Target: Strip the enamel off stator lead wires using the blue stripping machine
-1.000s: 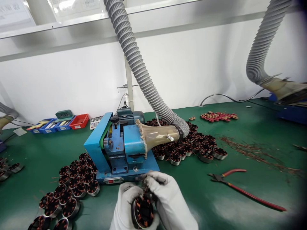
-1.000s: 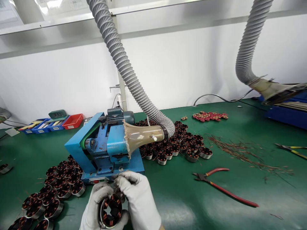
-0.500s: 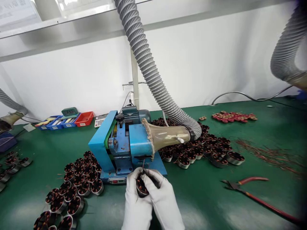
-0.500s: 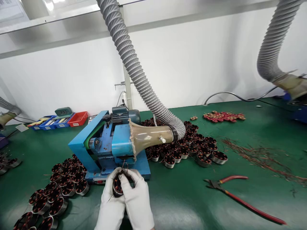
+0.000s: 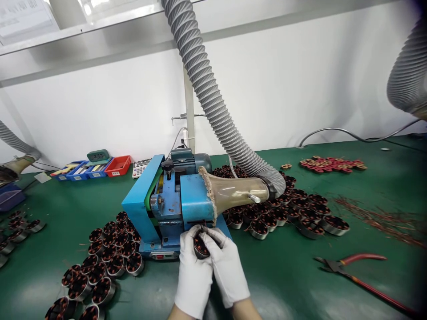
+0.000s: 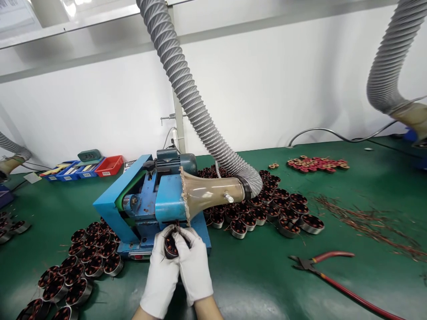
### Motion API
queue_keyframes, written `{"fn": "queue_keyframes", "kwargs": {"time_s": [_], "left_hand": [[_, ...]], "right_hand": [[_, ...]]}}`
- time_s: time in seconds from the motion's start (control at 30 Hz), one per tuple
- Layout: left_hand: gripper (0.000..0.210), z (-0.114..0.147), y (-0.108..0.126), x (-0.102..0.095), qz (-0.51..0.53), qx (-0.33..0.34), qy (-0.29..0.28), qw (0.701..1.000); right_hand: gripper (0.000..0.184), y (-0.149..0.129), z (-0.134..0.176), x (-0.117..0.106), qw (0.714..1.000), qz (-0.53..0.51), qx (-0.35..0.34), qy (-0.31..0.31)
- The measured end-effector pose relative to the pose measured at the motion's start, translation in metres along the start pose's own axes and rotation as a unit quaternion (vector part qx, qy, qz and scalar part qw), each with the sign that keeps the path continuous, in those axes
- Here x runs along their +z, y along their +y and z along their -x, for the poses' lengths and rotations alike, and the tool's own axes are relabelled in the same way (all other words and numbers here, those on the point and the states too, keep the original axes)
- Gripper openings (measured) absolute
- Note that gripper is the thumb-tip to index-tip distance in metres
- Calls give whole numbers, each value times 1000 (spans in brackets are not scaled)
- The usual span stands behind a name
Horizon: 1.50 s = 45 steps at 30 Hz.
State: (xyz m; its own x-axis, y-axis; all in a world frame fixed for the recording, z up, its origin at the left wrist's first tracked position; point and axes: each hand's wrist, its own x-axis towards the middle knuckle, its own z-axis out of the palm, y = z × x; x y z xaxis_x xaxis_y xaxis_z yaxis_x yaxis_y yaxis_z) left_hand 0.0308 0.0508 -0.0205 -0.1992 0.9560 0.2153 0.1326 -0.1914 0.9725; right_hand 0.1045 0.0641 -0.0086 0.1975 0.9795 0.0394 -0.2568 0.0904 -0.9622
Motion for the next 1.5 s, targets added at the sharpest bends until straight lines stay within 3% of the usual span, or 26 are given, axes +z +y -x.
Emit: {"fn": "queue_keyframes", "kwargs": {"time_s": [0.37, 0.5, 0.6, 0.7, 0.8, 0.9, 0.97, 1.07, 1.17, 1.27, 1.33, 1.4, 1.47, 1.5], "left_hand": [[40, -6, 1, 2, 17, -23, -15, 999], [42, 10, 1, -6, 13, -24, -19, 999], [49, 28, -1, -20, -37, 36, -36, 998], [53, 40, 3, -32, -126, 164, -59, 976], [45, 46, 15, -35, -179, 255, -61, 948], [35, 54, 23, -34, -175, 225, -28, 958], [38, 59, 25, -34, -163, 176, -13, 971], [49, 60, 23, -33, -132, 122, -21, 984], [50, 58, 22, -31, -78, 134, -53, 987], [47, 57, 23, -28, -57, 163, -43, 984], [46, 57, 23, -27, -65, 161, -19, 985], [44, 57, 19, -26, -80, 136, 5, 988], [44, 54, 14, -25, -82, 90, 28, 992], [44, 51, 10, -24, -72, 63, 33, 995]], "right_hand": [[18, -2, -2, 4, 1000, 2, 14, 20], [15, -10, 13, 1, 1000, 9, 14, 4], [14, -15, 33, -7, 1000, 12, 4, -29], [13, -17, 47, -13, 999, -4, -24, -21], [13, -24, 45, -16, 995, -84, 55, 0], [23, -34, 34, -22, 953, -259, 155, 27], [25, -41, 29, -25, 929, -334, 147, 53], [29, -47, 32, -23, 956, -258, 140, -16], [26, -48, 39, -13, 979, -124, 135, -93], [21, -46, 35, -8, 971, -167, 152, -75], [22, -43, 27, -10, 946, -265, 182, -52], [23, -40, 19, -14, 927, -334, 169, 3], [22, -36, 17, -17, 943, -306, 121, 43], [21, -34, 19, -17, 961, -255, 98, 33]]}}
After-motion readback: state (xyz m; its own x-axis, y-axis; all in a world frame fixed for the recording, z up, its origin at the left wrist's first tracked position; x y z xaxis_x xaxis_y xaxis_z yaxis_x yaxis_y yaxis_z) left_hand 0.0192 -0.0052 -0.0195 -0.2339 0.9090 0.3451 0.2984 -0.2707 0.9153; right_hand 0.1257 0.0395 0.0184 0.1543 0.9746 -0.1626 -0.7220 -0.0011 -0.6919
